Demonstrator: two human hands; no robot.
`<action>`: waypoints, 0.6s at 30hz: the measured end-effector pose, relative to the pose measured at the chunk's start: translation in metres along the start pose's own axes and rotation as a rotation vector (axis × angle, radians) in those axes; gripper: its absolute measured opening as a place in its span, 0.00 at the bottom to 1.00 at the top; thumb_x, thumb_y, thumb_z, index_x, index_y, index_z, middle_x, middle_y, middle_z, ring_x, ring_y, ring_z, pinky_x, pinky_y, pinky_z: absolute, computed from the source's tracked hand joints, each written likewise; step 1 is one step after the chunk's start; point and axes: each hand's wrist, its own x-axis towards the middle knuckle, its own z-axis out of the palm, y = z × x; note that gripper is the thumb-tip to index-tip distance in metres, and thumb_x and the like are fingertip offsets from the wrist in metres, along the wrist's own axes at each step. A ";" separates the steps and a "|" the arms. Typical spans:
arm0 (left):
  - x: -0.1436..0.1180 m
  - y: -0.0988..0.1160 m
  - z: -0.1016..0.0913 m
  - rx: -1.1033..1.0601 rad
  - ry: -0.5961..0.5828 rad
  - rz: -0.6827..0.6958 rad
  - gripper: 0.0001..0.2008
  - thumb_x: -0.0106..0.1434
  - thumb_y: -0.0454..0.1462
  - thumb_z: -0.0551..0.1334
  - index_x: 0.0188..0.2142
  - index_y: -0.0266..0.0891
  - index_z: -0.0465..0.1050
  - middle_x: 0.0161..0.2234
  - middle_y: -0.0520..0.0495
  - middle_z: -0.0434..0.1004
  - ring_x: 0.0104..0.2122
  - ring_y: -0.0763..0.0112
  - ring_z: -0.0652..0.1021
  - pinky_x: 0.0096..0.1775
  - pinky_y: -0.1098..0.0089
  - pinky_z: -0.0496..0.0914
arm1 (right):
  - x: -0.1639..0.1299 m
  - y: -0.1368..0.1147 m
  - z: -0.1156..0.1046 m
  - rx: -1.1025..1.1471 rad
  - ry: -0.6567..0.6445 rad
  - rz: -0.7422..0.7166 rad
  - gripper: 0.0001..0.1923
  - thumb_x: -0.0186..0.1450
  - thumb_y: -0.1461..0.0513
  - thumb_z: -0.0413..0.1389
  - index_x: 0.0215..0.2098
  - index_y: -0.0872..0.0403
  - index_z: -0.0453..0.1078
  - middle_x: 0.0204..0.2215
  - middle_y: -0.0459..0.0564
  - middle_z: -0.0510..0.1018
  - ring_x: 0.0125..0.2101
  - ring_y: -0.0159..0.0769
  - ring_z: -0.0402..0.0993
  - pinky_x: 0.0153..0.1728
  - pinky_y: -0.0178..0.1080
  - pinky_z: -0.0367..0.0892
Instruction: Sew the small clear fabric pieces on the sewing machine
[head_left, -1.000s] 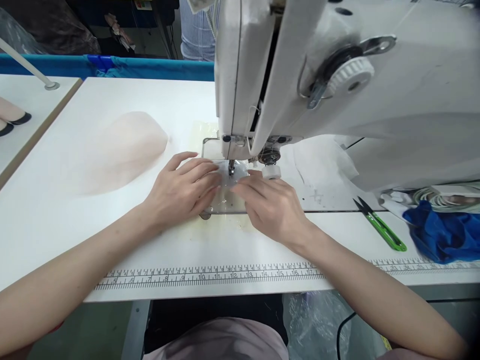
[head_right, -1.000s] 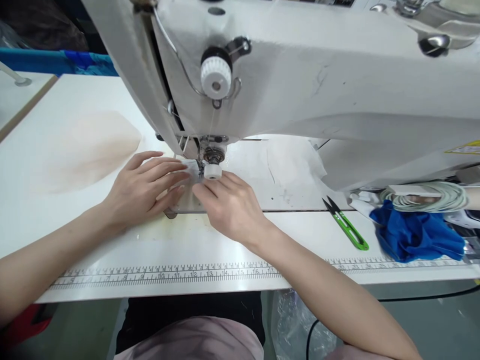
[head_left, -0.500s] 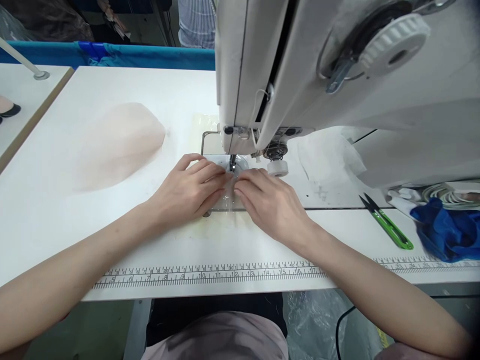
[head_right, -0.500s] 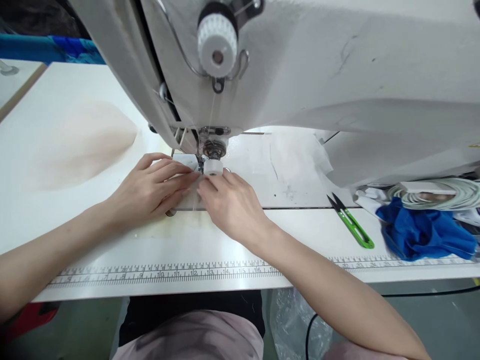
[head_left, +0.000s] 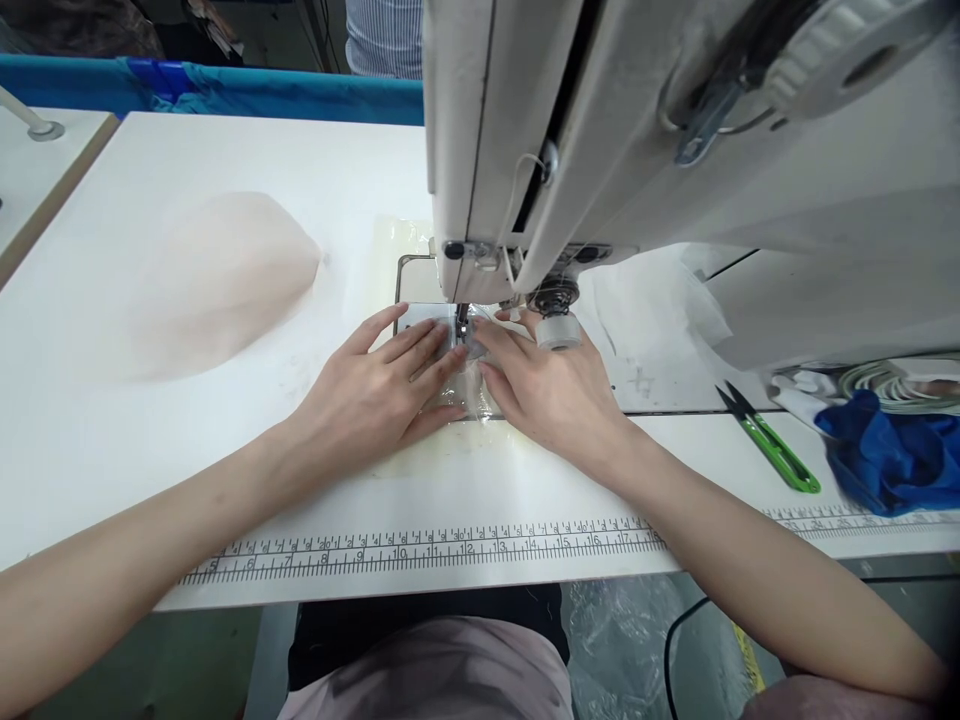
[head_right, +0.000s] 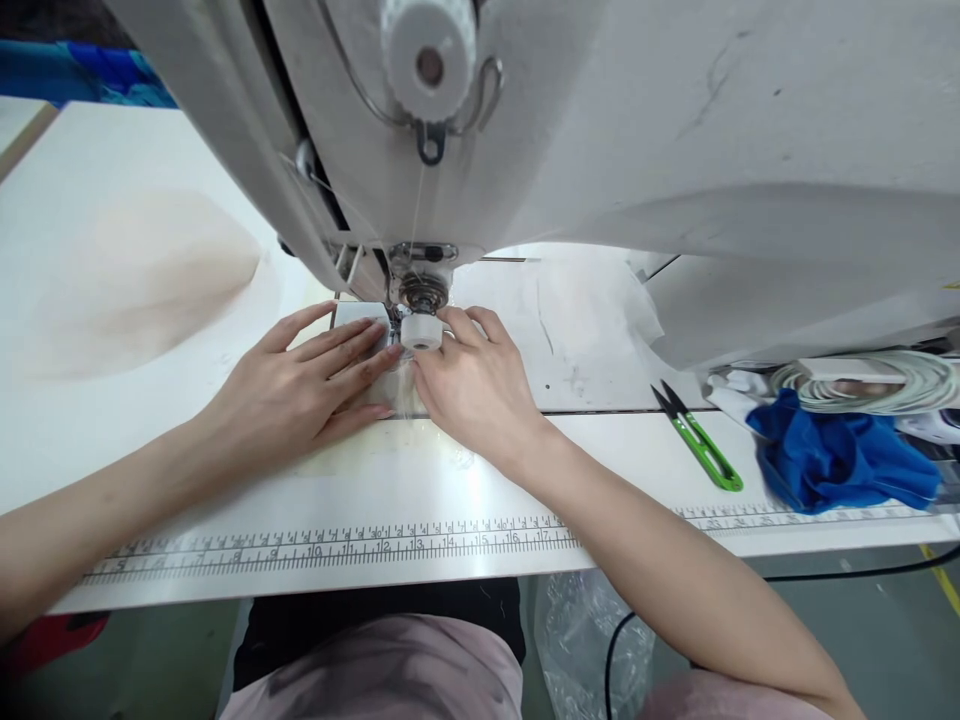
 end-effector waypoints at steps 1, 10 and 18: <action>0.001 0.001 0.000 0.011 0.010 -0.001 0.23 0.70 0.47 0.57 0.56 0.33 0.70 0.52 0.35 0.77 0.55 0.54 0.76 0.60 0.49 0.66 | 0.000 0.000 0.000 -0.003 0.001 -0.002 0.17 0.70 0.65 0.49 0.54 0.59 0.70 0.44 0.57 0.82 0.53 0.46 0.70 0.50 0.47 0.63; 0.002 0.003 -0.001 0.052 0.006 -0.011 0.22 0.70 0.49 0.55 0.55 0.37 0.70 0.51 0.38 0.78 0.53 0.57 0.77 0.61 0.48 0.65 | -0.001 0.000 0.000 -0.049 -0.007 -0.006 0.16 0.72 0.64 0.47 0.54 0.59 0.71 0.45 0.55 0.82 0.53 0.44 0.71 0.52 0.45 0.61; 0.002 0.003 0.001 0.072 0.033 -0.013 0.22 0.70 0.49 0.55 0.54 0.36 0.70 0.51 0.37 0.79 0.53 0.57 0.78 0.61 0.48 0.64 | 0.000 -0.001 0.000 -0.072 -0.021 -0.009 0.17 0.72 0.63 0.47 0.54 0.59 0.70 0.47 0.53 0.81 0.54 0.43 0.70 0.54 0.44 0.57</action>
